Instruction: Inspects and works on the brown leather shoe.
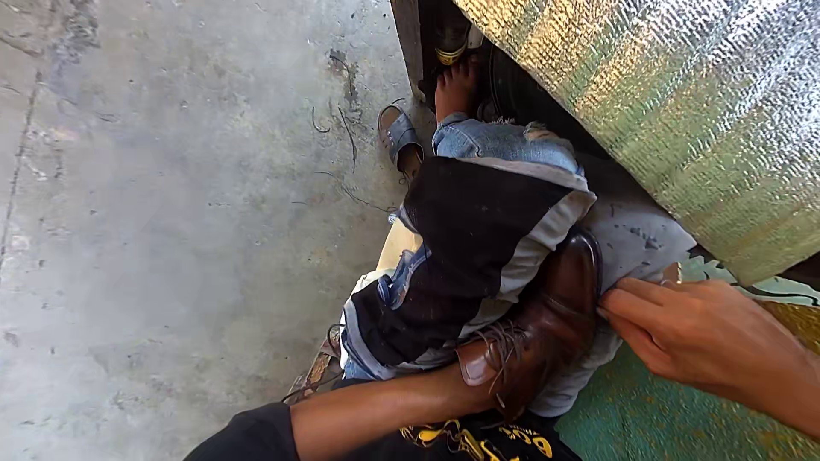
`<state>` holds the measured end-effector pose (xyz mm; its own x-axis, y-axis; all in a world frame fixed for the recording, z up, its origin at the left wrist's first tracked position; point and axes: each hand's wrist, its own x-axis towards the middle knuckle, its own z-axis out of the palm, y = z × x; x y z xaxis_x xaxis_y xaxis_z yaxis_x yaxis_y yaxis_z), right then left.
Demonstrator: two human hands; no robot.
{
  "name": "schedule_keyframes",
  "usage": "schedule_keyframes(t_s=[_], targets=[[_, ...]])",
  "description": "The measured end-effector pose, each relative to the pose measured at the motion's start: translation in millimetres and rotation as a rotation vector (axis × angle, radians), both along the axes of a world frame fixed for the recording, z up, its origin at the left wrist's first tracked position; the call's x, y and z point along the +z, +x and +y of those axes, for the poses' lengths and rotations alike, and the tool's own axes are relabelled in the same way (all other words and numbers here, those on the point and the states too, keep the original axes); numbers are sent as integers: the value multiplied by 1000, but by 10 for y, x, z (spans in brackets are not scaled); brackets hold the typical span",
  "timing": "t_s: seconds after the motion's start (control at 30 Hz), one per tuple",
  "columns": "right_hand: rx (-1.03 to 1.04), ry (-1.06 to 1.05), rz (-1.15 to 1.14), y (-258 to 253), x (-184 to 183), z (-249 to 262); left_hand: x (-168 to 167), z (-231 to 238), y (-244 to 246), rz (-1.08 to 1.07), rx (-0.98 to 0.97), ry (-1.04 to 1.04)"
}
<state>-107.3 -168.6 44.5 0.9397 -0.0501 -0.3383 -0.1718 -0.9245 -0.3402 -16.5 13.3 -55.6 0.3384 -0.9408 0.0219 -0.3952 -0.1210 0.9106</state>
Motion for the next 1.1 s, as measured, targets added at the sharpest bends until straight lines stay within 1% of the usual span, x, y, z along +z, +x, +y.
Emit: schedule_keyframes(t_s=[0.03, 0.07, 0.1, 0.17, 0.2, 0.23, 0.27, 0.33, 0.37, 0.4, 0.43, 0.5, 0.53, 0.57, 0.63, 0.7, 0.83, 0.93, 1.0, 1.1], targets=[[-9, 7, -13, -23, 3, -5, 229, 17, 103, 45, -122, 163], [-14, 13, -32, -50, -2, -18, 327, 39, 158, 86, -176, 230], [-17, 10, -54, -79, -11, -24, 288, 171, 149, 62, -220, 214], [-20, -19, -70, -148, 20, 17, 191, 653, 146, -81, -289, 44], [-29, -43, -65, -176, 46, 47, 221, 862, 250, -120, -345, -41], [-46, -60, -67, -207, 59, 79, 290, 1033, 379, -128, -345, -113], [-67, -71, -68, -249, 66, 110, 346, 1201, 505, -132, -287, -169], [-117, -75, -92, -336, 54, 163, 302, 1373, 682, -198, -47, -259], [-136, -75, -111, -366, 42, 190, 247, 1343, 743, -268, 20, -253], [-153, -75, -126, -379, 35, 212, 219, 1260, 794, -310, 18, -242], [-173, -84, -131, -382, 29, 237, 219, 1147, 837, -341, -22, -257], [-210, -107, -152, -356, 45, 286, 300, 860, 898, -395, -118, -415], [-224, -107, -168, -350, 60, 282, 413, 718, 925, -397, -182, -477], [-241, -94, -175, -362, 88, 258, 548, 588, 949, -381, -251, -497], [-305, -46, -185, -408, 159, 232, 807, 376, 1020, -325, -379, -460], [-391, -18, -225, -459, 182, 244, 972, 167, 1085, -300, -454, -459], [-542, 66, -251, -496, 111, 258, 1188, -165, 1104, -344, -540, -455], [-596, 90, -246, -506, 68, 235, 1263, -288, 1111, -307, -573, -426], [-616, 64, -219, -425, 158, 350, 1302, -335, 1151, -268, -586, -390], [-774, 117, -98, -132, 467, 684, 1365, -402, 1189, -172, -572, -293]])
